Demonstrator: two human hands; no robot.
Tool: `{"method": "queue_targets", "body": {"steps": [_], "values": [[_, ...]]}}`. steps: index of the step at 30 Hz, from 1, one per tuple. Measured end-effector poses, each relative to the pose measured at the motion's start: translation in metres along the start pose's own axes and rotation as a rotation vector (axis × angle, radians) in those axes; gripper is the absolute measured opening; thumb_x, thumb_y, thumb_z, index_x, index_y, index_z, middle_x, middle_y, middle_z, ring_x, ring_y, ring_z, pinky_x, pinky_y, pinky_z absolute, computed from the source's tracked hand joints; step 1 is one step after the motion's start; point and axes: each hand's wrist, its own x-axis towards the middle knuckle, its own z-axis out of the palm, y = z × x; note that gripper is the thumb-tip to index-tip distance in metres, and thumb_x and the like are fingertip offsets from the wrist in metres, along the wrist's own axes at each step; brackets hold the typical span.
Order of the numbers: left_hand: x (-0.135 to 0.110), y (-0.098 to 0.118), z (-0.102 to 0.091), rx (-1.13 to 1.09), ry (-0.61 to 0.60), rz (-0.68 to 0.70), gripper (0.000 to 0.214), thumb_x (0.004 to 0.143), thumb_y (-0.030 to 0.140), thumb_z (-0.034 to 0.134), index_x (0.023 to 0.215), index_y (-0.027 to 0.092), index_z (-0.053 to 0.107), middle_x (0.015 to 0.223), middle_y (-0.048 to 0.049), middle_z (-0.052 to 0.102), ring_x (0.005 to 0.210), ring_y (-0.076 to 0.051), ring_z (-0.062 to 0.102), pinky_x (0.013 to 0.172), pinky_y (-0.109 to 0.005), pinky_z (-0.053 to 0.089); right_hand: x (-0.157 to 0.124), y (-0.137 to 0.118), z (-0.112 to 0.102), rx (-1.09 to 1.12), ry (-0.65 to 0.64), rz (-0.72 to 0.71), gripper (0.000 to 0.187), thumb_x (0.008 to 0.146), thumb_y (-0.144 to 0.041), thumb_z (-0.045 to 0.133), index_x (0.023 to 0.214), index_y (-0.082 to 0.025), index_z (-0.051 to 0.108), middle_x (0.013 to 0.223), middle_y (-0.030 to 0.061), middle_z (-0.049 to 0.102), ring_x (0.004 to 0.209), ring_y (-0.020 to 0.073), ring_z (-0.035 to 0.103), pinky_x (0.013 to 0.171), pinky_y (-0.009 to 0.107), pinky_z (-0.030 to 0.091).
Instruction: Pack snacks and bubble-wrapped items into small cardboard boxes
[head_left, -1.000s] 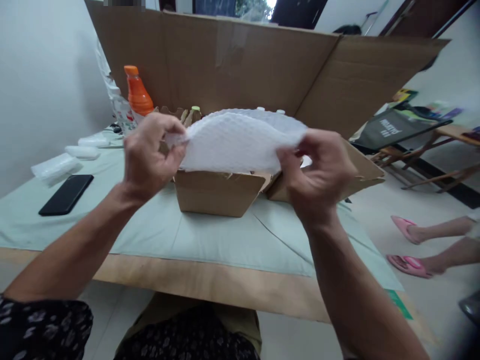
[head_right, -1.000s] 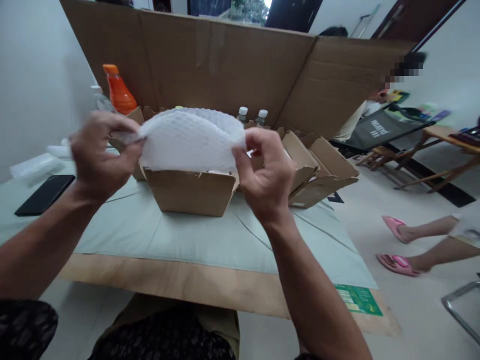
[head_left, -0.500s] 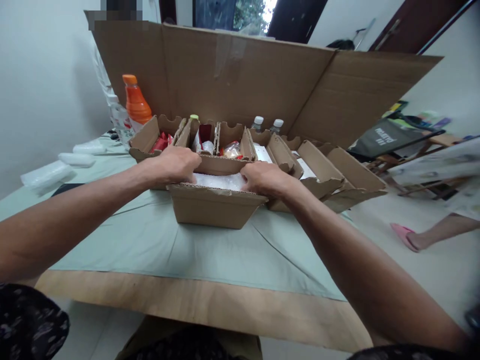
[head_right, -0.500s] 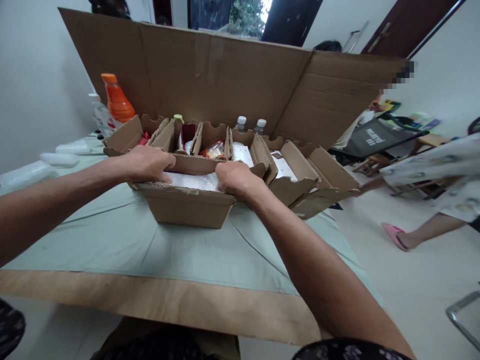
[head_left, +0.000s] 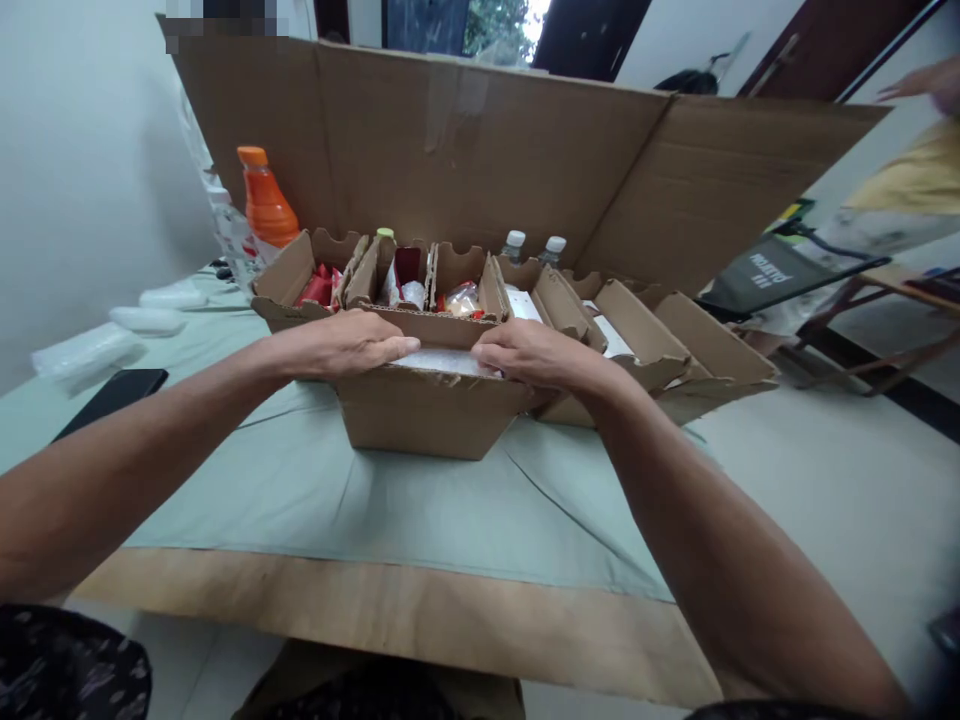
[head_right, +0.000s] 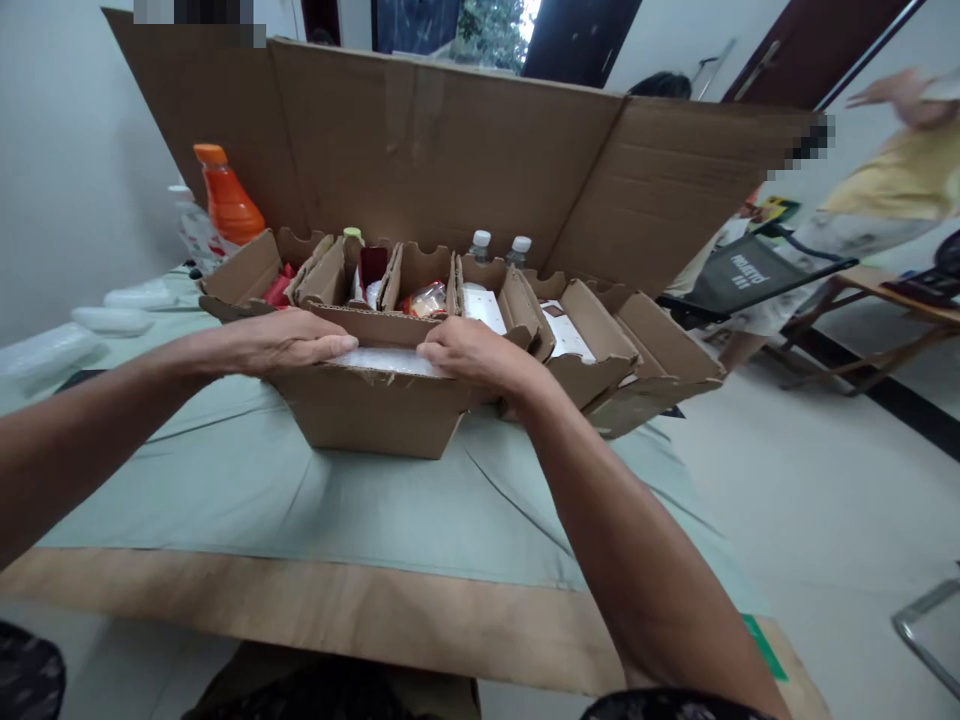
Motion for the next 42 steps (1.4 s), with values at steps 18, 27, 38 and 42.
{"method": "queue_targets", "body": {"steps": [18,27,38,42], "values": [[-0.075,-0.014,0.101,-0.403,0.658,-0.180,0.049,0.103,0.043,0.051,0.144,0.020,0.059,0.149,-0.0093,0.060,0.140,-0.028,0.053,0.124,-0.046,0.036,-0.066,0.022,0.111,0.337,0.564,0.120,0.068,0.098,-0.061,0.047,0.152,-0.020,0.045,0.153,0.0160,0.053,0.142,0.0336,0.048,0.119,0.059,0.035],[-0.074,-0.046,0.118,-0.703,0.605,-0.233,0.062,0.096,0.054,0.060,0.150,0.024,0.053,0.163,-0.0072,0.044,0.155,-0.033,0.031,0.131,-0.053,0.017,-0.056,0.023,0.115,0.582,0.504,0.137,0.085,0.092,-0.072,0.050,0.160,-0.023,0.035,0.166,0.0113,0.038,0.153,0.0337,0.034,0.126,0.059,0.025],[-0.142,0.012,0.135,-0.696,0.665,-0.262,0.060,0.098,0.048,0.059,0.155,0.034,0.046,0.170,-0.0002,0.032,0.159,-0.031,0.022,0.132,-0.055,0.010,-0.123,-0.009,0.145,0.704,0.649,0.104,0.077,0.096,-0.061,0.056,0.162,-0.030,0.030,0.169,0.0073,0.033,0.156,0.0329,0.029,0.127,0.061,0.025],[-0.204,0.034,0.133,-0.664,0.733,-0.372,0.064,0.097,0.053,0.055,0.158,0.041,0.038,0.169,0.0044,0.033,0.158,-0.033,0.025,0.132,-0.056,0.019,-0.155,-0.047,0.161,0.725,0.662,0.054,0.073,0.099,-0.057,0.054,0.163,-0.035,0.026,0.170,0.0041,0.032,0.155,0.0322,0.031,0.123,0.059,0.035]]}}
